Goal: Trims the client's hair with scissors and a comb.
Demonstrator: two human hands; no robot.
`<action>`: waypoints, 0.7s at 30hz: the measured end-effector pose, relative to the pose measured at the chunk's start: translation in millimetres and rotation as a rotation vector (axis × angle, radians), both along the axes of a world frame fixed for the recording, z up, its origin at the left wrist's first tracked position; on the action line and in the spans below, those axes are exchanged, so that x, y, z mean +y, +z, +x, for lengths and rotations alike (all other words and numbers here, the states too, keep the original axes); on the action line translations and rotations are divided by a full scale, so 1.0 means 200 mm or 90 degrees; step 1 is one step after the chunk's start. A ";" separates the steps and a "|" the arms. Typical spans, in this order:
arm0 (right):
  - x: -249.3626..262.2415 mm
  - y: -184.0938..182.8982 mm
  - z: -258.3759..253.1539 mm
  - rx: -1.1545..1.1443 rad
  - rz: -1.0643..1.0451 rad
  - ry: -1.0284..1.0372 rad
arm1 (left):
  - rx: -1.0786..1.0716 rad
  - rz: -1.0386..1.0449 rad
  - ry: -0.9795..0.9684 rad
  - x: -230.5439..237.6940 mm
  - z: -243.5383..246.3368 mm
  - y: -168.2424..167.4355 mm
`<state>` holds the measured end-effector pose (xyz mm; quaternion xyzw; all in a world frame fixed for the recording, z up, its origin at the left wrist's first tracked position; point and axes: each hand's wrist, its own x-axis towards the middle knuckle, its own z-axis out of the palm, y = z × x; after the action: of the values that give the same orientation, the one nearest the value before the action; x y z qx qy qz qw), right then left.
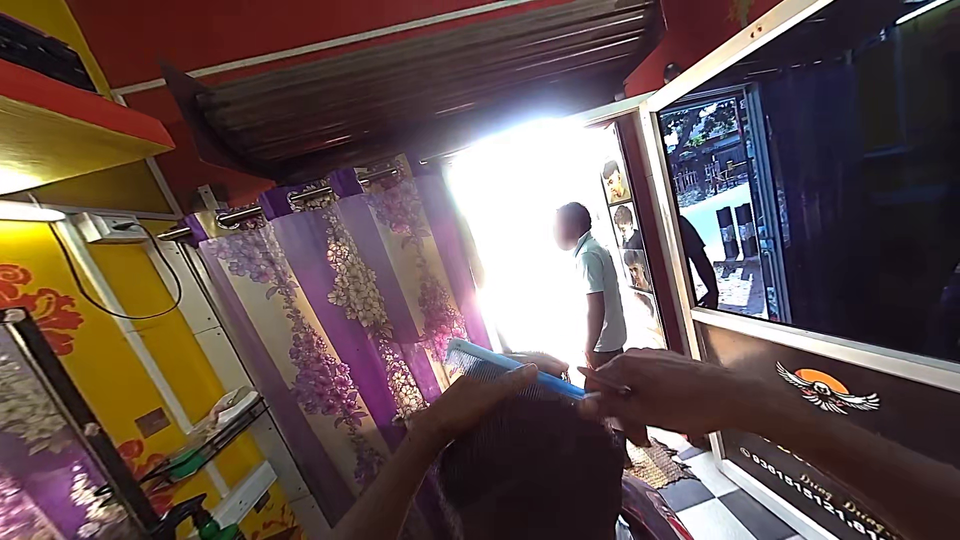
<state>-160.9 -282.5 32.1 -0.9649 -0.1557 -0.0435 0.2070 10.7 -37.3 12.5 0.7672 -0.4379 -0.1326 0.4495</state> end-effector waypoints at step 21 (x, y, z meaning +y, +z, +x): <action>-0.36 0.08 0.30 0.177 -0.022 0.193 | -0.054 0.028 -0.076 0.01 0.02 -0.01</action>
<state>-100.8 -353.5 49.0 -0.9304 -0.2697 0.1248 0.2144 14.0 -34.4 10.9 0.7541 -0.4986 -0.1364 0.4052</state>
